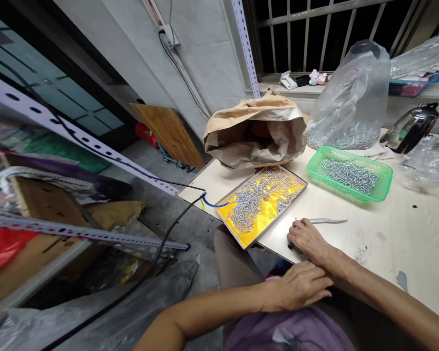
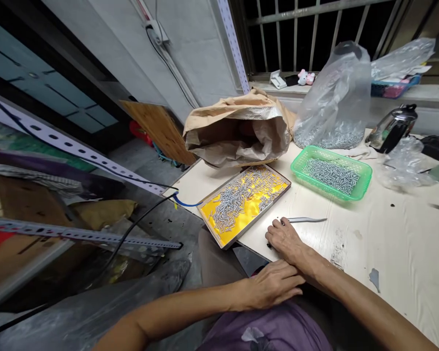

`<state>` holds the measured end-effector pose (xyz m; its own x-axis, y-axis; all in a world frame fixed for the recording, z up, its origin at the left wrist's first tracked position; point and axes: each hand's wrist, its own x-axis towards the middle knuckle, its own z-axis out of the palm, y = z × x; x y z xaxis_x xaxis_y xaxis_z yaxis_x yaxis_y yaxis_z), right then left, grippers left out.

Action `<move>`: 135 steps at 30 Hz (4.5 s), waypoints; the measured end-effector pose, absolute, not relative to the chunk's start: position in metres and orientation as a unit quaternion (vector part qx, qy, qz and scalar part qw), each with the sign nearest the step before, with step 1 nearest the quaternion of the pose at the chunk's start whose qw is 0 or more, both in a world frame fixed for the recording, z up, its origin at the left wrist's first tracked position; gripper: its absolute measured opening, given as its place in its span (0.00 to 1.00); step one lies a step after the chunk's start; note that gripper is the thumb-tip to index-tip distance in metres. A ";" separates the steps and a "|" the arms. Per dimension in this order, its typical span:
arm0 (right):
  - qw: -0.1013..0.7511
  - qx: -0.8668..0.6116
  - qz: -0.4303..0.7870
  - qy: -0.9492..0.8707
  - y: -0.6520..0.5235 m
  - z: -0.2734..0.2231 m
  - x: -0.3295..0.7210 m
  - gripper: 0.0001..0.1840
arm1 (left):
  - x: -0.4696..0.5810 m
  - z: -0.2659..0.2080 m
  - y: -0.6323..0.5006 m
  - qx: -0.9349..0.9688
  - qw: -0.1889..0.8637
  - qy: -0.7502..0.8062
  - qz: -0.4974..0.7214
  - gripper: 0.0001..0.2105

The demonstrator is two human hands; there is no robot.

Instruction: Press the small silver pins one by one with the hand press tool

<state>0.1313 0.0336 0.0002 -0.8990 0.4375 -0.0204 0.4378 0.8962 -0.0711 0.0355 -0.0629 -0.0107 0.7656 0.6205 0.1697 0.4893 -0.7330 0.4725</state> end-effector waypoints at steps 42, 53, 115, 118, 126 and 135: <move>-0.128 0.487 -0.145 0.851 -0.028 0.016 0.240 0.15 | 0.019 0.022 0.006 0.421 0.676 0.576 0.181 0.05; -0.175 0.551 -0.088 0.811 -0.052 -0.003 0.250 0.14 | 0.033 0.013 0.013 0.399 0.660 0.630 0.091 0.07; -0.016 0.484 -0.126 0.866 0.001 0.013 0.256 0.30 | 0.068 -0.002 0.016 0.905 0.212 0.366 0.046 0.32; -0.009 0.487 -0.135 0.863 0.000 0.015 0.266 0.32 | 0.070 0.002 0.019 0.907 0.199 0.371 0.005 0.33; -0.010 0.487 -0.112 0.866 -0.007 0.016 0.260 0.14 | 0.089 0.004 0.021 0.922 0.179 0.341 -0.040 0.17; -0.020 0.477 -0.125 0.870 -0.005 -0.003 0.255 0.11 | 0.088 0.002 0.025 0.915 0.192 0.349 -0.056 0.07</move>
<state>0.2549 -0.0046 -0.0027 -0.5441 0.8348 -0.0833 0.8246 0.5139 -0.2364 0.0884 0.0255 0.0020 0.7493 0.6180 -0.2378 0.6615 -0.6818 0.3125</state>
